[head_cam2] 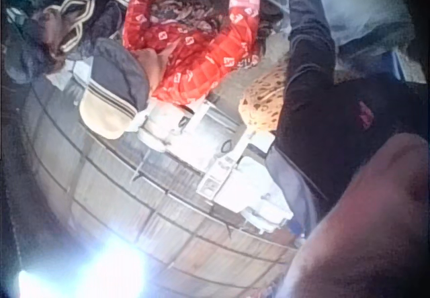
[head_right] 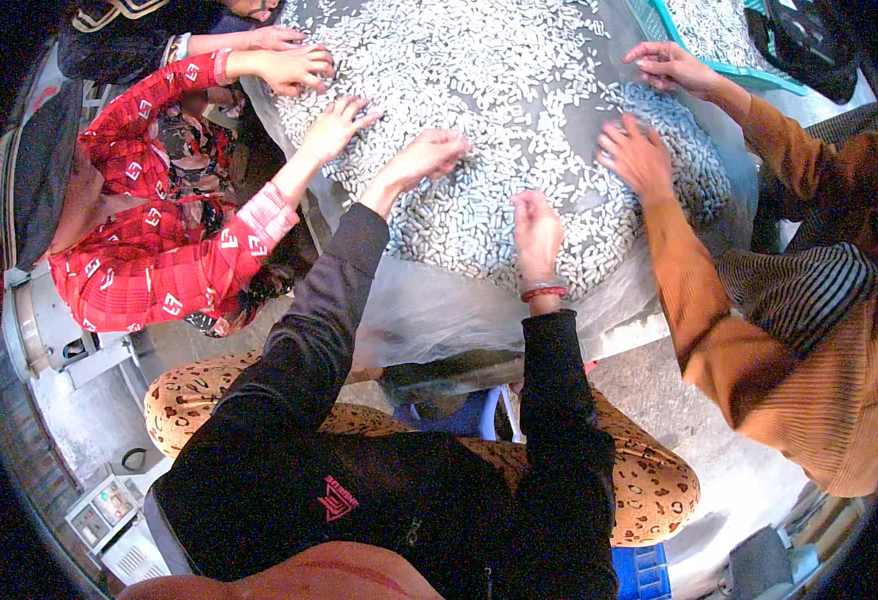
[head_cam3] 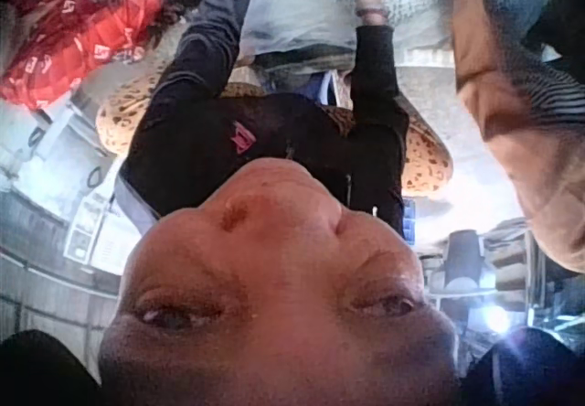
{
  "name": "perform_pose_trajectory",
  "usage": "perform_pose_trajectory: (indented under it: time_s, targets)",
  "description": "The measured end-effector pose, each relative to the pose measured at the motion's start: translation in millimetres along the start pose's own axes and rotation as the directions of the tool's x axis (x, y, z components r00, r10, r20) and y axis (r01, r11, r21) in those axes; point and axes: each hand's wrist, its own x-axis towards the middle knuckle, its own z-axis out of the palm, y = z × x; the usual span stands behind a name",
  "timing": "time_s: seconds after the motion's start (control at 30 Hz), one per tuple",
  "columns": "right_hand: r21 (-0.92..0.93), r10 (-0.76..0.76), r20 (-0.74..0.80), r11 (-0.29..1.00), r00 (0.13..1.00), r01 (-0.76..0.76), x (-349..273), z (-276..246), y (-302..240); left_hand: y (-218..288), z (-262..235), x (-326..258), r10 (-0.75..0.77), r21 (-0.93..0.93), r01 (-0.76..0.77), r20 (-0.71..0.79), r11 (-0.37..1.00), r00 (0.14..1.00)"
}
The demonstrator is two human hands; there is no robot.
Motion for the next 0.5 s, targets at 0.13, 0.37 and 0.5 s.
perform_pose_trajectory:
  time_s: [0.13,0.37,0.5]
  targets:
    - [0.871,0.35,0.397,0.146,0.848,-0.468,10.3,-14.8,-36.8,-21.2,-28.6,12.2,0.289,-0.944,0.105,0.2,0.314,0.936]
    - [0.894,0.281,0.443,-0.217,0.851,-0.393,-7.7,-26.0,-81.9,-5.1,2.7,66.1,0.179,0.011,-0.179,-0.148,0.984,0.973]
    - [0.757,0.034,0.519,-0.483,0.854,-0.44,-22.7,-24.0,-50.9,-13.9,11.7,76.0,0.326,0.62,-0.172,-0.143,0.765,0.935]
